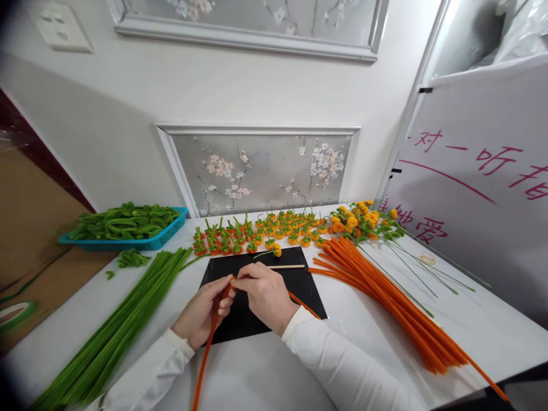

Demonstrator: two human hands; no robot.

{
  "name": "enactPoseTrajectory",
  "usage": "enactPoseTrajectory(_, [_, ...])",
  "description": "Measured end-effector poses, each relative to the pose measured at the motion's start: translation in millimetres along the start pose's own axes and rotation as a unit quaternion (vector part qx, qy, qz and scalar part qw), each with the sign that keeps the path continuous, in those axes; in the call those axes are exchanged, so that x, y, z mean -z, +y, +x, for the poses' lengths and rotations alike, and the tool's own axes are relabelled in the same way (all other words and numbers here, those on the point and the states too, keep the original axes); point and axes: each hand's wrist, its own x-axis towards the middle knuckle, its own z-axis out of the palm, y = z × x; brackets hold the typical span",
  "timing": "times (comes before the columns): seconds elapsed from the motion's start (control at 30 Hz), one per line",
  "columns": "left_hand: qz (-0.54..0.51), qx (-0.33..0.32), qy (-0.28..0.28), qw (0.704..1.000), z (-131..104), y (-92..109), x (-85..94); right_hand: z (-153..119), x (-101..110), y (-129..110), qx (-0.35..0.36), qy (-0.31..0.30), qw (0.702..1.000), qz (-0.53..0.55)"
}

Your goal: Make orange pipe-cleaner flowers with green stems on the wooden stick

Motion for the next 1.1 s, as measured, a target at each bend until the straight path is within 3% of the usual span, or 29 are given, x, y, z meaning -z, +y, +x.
enactPoseTrajectory(0.27, [0.132,-0.057,-0.055,0.988,-1.0,4.9,2.8,2.8,5.2,1.7,-0.036,-0.017,0.999,0.012])
enactPoseTrajectory(0.53, [0.246,-0.110,-0.058,0.961,1.7,2.1,6.3,3.0,10.4,5.3,-0.026,-0.049,0.998,0.022])
enactPoseTrajectory(0.83, [0.345,-0.136,-0.076,0.926,7.7,-9.3,13.5,2.7,18.2,3.8,0.040,-0.147,0.979,-0.136])
enactPoseTrajectory(1.1, [0.376,-0.143,-0.073,0.912,4.1,-5.0,7.7,4.5,14.9,10.3,0.074,-0.118,0.973,-0.185])
